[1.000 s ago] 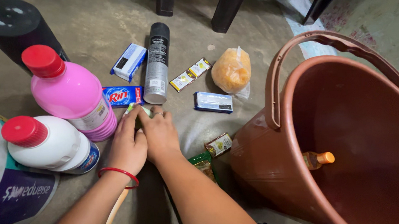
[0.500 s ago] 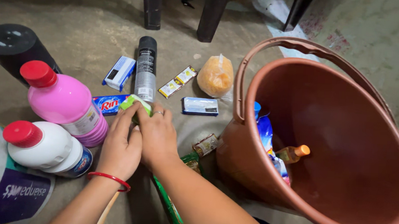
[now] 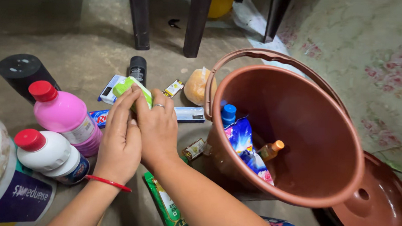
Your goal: The person packs various household items into a brown bucket. They pick up items like a green packet, a blue box, a plastic bag, a spray can, and several bottles from the floor and place them inside the bucket.
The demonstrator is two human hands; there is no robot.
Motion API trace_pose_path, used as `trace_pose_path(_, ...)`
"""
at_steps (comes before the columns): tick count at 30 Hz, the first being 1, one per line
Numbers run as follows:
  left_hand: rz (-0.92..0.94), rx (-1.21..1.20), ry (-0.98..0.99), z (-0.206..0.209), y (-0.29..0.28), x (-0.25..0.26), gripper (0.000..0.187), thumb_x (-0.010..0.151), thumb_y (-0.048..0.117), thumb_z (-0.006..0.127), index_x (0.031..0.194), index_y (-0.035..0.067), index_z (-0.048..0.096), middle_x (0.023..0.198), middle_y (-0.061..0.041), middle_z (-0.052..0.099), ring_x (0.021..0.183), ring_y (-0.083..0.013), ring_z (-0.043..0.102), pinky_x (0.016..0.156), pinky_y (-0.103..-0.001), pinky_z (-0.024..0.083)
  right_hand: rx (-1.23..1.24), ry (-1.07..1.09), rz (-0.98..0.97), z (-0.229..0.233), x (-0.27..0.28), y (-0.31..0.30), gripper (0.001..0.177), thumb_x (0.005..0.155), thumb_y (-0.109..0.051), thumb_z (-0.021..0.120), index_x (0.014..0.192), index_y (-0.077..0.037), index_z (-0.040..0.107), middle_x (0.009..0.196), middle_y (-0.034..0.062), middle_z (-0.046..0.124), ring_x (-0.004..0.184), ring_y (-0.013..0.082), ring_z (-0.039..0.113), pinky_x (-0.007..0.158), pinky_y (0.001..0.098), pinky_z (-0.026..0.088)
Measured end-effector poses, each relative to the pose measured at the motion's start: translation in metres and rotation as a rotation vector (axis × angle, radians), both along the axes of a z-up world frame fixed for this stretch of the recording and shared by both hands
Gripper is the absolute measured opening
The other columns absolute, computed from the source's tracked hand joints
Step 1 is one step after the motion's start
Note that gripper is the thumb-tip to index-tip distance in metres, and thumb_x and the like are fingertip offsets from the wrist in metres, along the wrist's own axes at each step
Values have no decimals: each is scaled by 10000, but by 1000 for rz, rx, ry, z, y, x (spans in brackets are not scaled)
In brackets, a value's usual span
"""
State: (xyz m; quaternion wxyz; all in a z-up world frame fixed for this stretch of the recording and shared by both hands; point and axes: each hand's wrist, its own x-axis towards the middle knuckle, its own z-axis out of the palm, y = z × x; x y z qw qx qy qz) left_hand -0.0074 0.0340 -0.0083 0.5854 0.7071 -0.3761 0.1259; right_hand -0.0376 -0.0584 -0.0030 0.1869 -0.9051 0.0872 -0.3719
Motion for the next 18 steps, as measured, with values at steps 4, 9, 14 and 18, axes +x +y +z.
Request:
trace_pose_path(4, -13, -23, -58, 18, -4, -10, 541, 931, -83, 396, 1461, -3, 473, 1573, -188, 469, 1505, -333, 429, 1241, -410, 332, -26, -52, 4, 19, -11, -3, 588, 861, -210, 684, 1421, -108, 537, 1350, 250, 545, 1198, 448, 519, 984, 511, 453)
trace_pose_path(9, -1, -40, -93, 35, -10, -23, 532, 935, -82, 385, 1453, -4, 477, 1565, -199, 460, 1497, -343, 435, 1216, -406, 361, -22, -74, 5, 36, -24, -9, 513, 870, -205, 687, 1351, -82, 558, 1346, 241, 559, 1187, 440, 536, 975, 499, 464)
trace_pose_path(14, -4, -61, -135, 52, -19, -37, 515, 936, -53, 438, 1443, 11, 495, 1548, -196, 463, 1471, -339, 458, 1198, -397, 384, 29, -133, 106, 52, -41, -22, 497, 864, -165, 676, 1332, -47, 554, 1331, 239, 568, 1217, 450, 537, 990, 494, 484)
trace_pose_path(18, -81, -80, 45, 65, -28, -48, 533, 910, 13, 469, 1439, 64, 515, 1568, -157, 450, 1217, -289, 568, 1025, -354, 463, -5, -168, 93, 65, -56, -35, 480, 860, -159, 679, 1309, -33, 568, 1314, 228, 584, 1198, 444, 543, 1002, 517, 472)
